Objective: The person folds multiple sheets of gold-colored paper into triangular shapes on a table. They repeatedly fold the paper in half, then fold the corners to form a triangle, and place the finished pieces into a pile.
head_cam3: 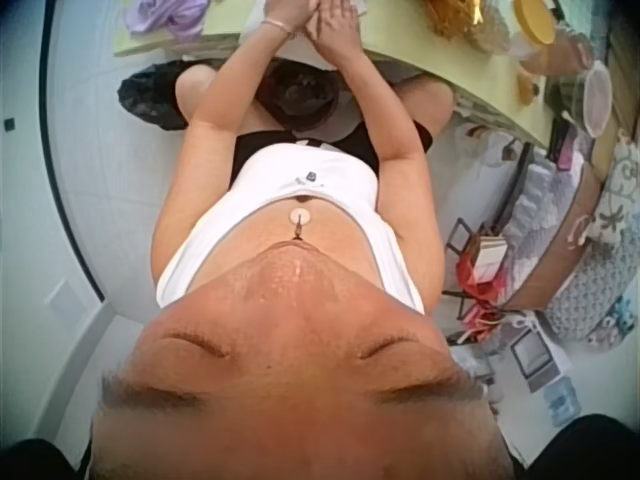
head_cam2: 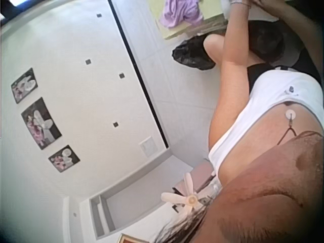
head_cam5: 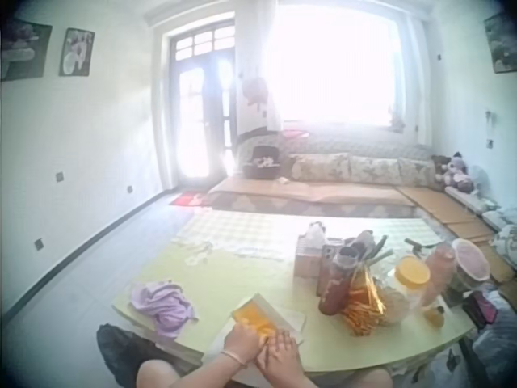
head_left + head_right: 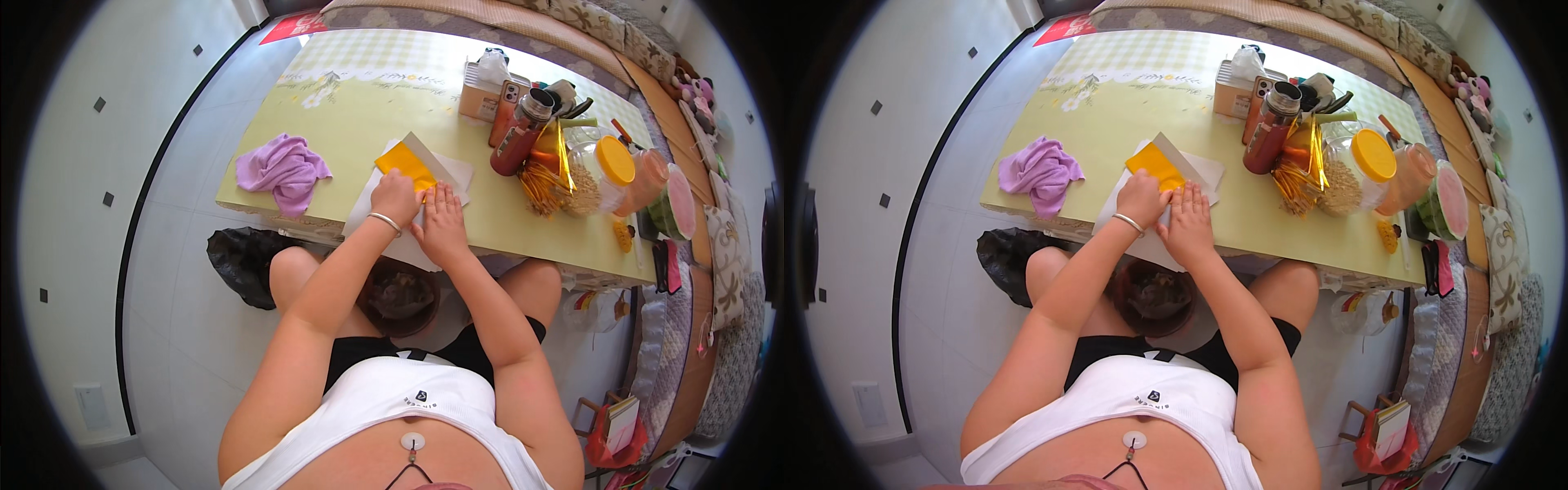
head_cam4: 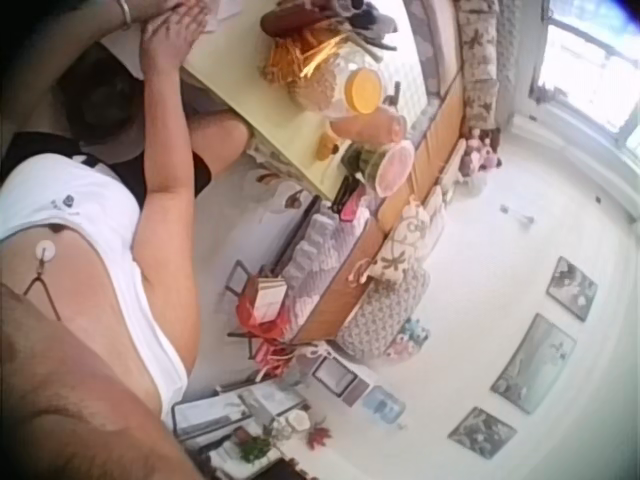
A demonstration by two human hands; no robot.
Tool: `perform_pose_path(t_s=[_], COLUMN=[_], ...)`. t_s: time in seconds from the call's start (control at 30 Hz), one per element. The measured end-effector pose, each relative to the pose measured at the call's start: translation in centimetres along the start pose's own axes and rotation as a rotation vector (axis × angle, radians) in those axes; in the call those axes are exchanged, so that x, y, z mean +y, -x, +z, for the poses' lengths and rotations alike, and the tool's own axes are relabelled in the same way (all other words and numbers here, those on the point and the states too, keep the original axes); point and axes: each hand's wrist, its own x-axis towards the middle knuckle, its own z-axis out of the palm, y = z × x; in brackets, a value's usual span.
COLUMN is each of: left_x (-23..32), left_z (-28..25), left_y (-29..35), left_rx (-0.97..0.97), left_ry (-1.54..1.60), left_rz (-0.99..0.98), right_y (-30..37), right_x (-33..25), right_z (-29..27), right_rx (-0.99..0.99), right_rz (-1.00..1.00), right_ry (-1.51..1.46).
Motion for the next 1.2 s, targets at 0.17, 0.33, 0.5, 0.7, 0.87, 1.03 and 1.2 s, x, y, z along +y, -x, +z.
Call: perform_pose_path(t_s=[0.17, 0.33, 0.5, 0.7, 0.87, 1.03, 1.2], left_x=[-2.6, -5.5, -7.0, -6.4, -6.8, -7.3, -7.7], left_z=[-1.9, -4.5, -5.0, -4.3, -4.6, -5.5, -4.5], left_y=[1.9, 3.1, 4.0, 5.9, 6.1, 6.2, 7.2], left_rx=[0.209, 0.35, 0.04, 0.115, 0.118, 0.158, 0.208], left_ry=[0.159, 0.142, 0.247, 0.237, 0.275, 0.217, 0.155], left_rz=[0.164, 0.564, 0.692, 0.649, 0.575, 0.648, 0.698], right_y=[0.1, -0.1, -1.1, -2.3, -1.1, -2.2, -2.9], right_x=[-0.2, 1.9, 6.1, 3.5, 2.3, 5.3, 2.4], right_z=[-2.3, -5.1, -5.9, -7.3, -5.2, -4.6, -5.5], right_rx=[-0.108, -0.223, -0.285, -0.233, -0.031, -0.044, -0.057], right_rz=[-0.091, -0.244, -0.339, -0.359, -0.278, -0.326, -0.085], right_ry=[-0.029, -0.156, -0.429, -0.353, -0.45, -0.682, -0.684])
